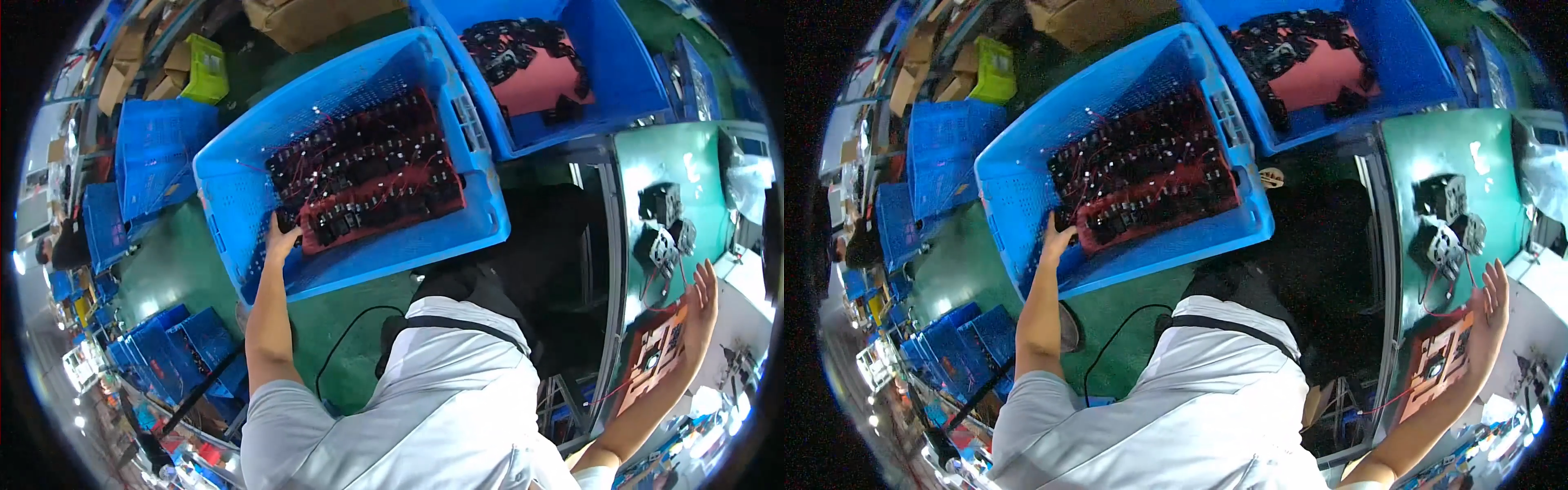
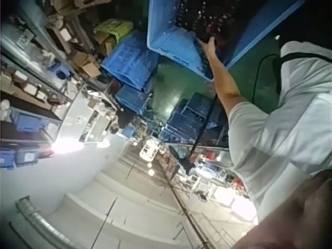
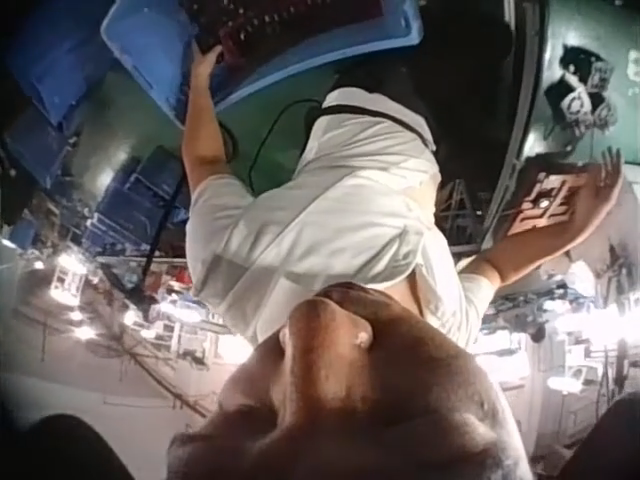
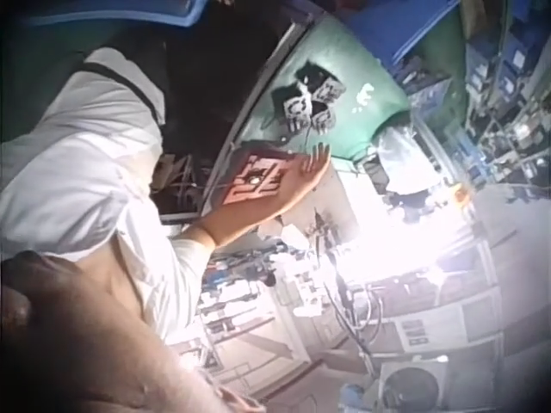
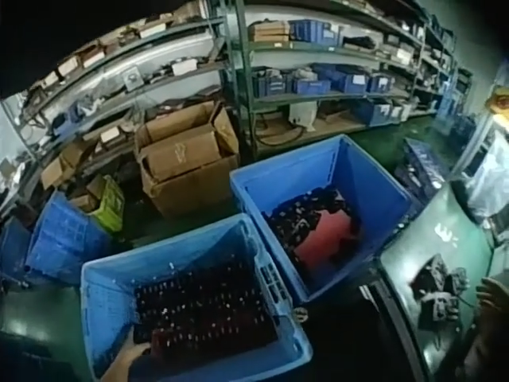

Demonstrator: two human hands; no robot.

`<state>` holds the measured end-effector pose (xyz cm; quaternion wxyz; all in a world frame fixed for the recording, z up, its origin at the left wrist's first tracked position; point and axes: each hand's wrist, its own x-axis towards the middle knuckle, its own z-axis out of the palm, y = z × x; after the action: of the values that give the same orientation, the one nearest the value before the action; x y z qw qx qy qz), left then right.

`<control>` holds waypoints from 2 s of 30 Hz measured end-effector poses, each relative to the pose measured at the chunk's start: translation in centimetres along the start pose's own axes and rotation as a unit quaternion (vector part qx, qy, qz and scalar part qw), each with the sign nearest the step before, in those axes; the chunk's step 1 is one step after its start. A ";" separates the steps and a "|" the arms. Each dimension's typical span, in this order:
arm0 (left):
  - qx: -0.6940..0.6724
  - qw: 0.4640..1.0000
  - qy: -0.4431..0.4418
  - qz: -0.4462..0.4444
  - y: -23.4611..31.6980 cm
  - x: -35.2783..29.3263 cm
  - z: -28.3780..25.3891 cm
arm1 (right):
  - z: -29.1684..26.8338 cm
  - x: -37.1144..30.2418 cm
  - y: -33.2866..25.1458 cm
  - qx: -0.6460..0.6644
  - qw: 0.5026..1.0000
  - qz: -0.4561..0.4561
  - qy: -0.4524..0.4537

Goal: The recorder is assembling small electronic units at a workbench, using an electric screwdriver to fasten components, and then organizing and packing finished parts into cardboard boxes.

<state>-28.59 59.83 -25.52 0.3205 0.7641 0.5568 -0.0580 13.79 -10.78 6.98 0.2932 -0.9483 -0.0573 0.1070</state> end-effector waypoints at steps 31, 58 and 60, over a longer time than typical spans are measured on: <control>-0.538 0.723 -0.279 0.331 37.5 -19.7 1.4 | 24.0 -0.1 -25.7 0.457 0.861 -0.015 -0.223; 0.182 0.968 0.060 -0.161 -4.8 1.7 3.0 | 18.3 -2.8 -19.1 0.502 0.837 0.039 -0.213; 0.193 0.961 0.017 -0.199 -2.8 1.8 3.9 | 17.9 -3.5 -18.6 0.500 0.841 0.031 -0.202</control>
<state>-29.41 59.58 -30.62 0.1393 0.6858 0.6817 -0.2136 5.32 13.62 3.67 0.7064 -0.6314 -0.0244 0.3189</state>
